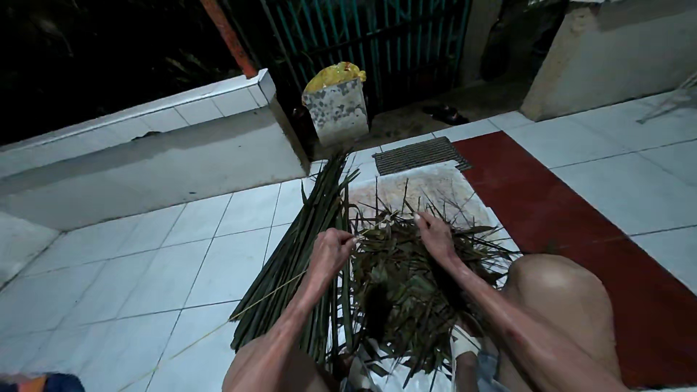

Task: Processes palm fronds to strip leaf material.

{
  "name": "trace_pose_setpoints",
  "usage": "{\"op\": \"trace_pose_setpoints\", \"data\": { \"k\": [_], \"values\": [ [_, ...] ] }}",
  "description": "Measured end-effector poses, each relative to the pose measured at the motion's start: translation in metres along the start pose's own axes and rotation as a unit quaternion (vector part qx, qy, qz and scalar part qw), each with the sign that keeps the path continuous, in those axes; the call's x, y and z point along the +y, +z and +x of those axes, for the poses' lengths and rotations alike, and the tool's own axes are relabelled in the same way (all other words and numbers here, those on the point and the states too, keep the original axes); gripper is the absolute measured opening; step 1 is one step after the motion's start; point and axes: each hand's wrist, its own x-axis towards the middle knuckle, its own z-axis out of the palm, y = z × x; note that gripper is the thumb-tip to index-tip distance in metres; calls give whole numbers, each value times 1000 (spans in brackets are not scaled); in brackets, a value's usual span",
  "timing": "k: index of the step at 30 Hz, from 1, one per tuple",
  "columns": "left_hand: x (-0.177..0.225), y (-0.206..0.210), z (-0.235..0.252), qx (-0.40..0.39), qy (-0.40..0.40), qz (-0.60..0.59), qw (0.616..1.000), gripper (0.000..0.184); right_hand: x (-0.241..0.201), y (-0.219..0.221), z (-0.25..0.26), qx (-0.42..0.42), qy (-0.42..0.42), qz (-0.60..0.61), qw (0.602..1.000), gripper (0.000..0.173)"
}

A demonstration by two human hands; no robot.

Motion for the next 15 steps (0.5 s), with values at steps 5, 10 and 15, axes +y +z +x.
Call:
{"op": "trace_pose_setpoints", "data": {
  "k": [5,10,15],
  "values": [
    [9,9,4,17,10,78,997,26,-34,4,-29,-114,-91,44,988,44],
    [21,15,6,16,16,84,996,28,-51,17,-41,-183,-120,53,974,44],
    [21,19,8,31,43,65,996,27,-50,15,-40,-175,-107,36,978,45]
  ]
}}
